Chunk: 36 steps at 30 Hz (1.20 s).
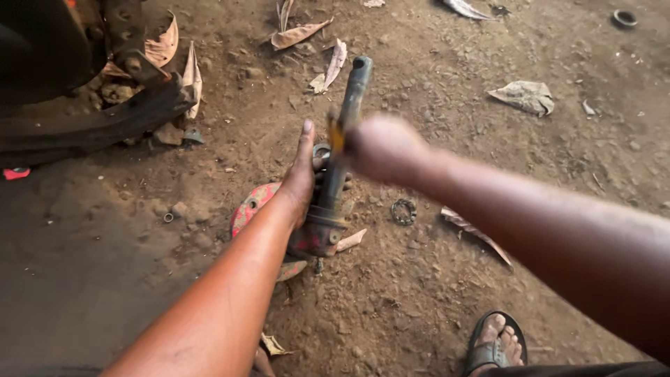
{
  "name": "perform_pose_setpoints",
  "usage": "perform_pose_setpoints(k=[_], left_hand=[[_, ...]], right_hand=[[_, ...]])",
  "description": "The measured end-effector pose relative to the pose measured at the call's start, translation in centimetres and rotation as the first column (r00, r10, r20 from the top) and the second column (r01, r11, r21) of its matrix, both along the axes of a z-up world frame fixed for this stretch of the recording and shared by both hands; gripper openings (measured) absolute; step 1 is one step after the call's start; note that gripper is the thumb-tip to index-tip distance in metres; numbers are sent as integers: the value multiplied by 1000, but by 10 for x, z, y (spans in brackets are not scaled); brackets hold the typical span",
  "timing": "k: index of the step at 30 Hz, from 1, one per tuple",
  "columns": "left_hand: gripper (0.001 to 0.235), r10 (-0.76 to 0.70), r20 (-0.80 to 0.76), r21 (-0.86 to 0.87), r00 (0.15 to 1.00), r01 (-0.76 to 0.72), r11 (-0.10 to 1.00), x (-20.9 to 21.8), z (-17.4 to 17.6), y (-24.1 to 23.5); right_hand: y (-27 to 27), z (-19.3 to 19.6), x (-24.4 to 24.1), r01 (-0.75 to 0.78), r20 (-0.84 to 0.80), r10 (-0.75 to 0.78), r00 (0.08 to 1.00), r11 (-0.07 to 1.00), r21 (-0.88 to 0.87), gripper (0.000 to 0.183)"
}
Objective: The person uses a yellow-handled scraper to clean a long, dark metal rod held in their left hand. They repeatedly scrape the surface of the rod to remove dirt or rust while standing on a dirt ground next to a large orange machine.
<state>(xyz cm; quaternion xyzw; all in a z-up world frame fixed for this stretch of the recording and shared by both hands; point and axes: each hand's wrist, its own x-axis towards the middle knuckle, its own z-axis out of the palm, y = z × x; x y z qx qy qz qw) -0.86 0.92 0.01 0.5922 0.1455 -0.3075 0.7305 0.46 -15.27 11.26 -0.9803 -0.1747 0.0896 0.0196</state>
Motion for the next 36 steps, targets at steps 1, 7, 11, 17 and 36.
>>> perform_pose_setpoints(k=[1, 7, 11, 17, 36], left_hand=[[118, 9, -2, 19, 1000, -9, 1000, 2, 1, -2], [112, 51, -23, 79, 998, -49, 996, -3, -3, 2], [98, 50, 139, -95, 989, -37, 995, 8, -7, -9], [101, 20, 31, 23, 999, -21, 1000, 0, -5, 0], [91, -7, 67, 25, 998, 6, 1000, 4, -6, -5]], right_hand=[[2, -4, -8, -15, -36, 14, 999, 1000, -27, 33], [-10, -10, 4, 105, 174, -151, 973, 962, 251, 28], [2, -30, -12, 67, -104, -44, 994, 970, 235, 37], [-21, -11, 4, 13, 327, -115, 938, 955, 297, 35], [-4, -28, -9, -39, 148, 7, 989, 976, 216, 33]])
